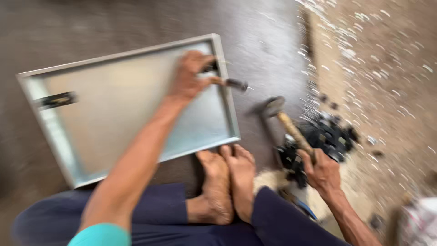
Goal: The person sits on the floor and uses a hammer to attach black metal hinges to the corners of rectangular metal frames. They repeatedly pick up hinges and nails, position them on the frame, and hammer them into place.
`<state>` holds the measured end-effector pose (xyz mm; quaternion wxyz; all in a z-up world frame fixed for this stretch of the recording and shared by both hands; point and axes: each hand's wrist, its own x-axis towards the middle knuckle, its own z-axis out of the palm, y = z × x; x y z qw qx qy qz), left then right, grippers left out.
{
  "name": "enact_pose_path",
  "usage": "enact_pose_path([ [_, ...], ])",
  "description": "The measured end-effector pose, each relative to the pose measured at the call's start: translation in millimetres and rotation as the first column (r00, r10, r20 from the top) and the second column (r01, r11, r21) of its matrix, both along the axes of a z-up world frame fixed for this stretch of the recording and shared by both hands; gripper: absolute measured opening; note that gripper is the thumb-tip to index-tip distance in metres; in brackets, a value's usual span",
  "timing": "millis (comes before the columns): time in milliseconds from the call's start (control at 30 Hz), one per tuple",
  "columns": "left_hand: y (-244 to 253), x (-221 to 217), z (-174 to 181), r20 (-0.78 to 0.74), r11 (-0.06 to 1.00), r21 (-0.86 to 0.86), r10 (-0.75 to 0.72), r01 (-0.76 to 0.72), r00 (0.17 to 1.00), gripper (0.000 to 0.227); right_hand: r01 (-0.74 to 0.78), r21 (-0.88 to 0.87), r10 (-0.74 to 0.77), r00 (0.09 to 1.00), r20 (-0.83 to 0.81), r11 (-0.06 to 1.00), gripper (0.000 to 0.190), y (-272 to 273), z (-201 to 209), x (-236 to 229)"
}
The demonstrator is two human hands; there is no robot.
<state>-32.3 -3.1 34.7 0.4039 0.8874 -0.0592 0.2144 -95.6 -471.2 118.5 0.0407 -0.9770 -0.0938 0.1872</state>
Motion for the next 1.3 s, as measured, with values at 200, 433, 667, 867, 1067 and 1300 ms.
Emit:
enact_pose_path([
  [200, 3.5, 9.0, -9.7, -0.188, 0.997, 0.038, 0.067, -0.061, 0.980, 0.012, -0.241, 0.199, 0.163, 0.925, 0.342, 0.950, 0.027, -8.6, -28.1, 63.6],
  [433, -11.5, -108.9, 48.5, -0.369, 0.984, 0.102, 0.171, -0.143, 0.914, 0.024, -0.125, 0.343, 0.003, 0.943, 0.333, 0.931, 0.018, 9.2, -73.0, 131.3],
  [667, -19.7, -198.0, 83.3, -0.649, 0.993, 0.079, 0.121, -0.092, 0.751, 0.030, 0.003, 0.345, -0.114, 0.946, 0.303, 0.938, 0.015, 11.6, -48.8, 116.9],
  [867, -0.5, -185.7, 169.1, -0.590, 0.987, -0.019, 0.117, -0.159, 0.799, 0.022, -0.029, 0.466, 0.034, 0.999, -0.003, 0.884, 0.027, 144.2, -61.8, 80.9],
  [1067, 50.0, -108.3, 243.5, -0.180, 0.957, 0.267, 0.165, -0.113, 0.970, 0.026, -0.458, 0.667, 0.286, 0.889, 0.359, 0.588, 0.019, 310.9, -109.6, 120.1],
  [1300, 0.0, -154.7, 179.0, -0.546, 0.975, -0.010, 0.179, -0.220, 0.818, 0.031, -0.607, 0.565, 0.292, 0.782, 0.551, 0.559, 0.016, 194.1, -77.2, 92.8],
])
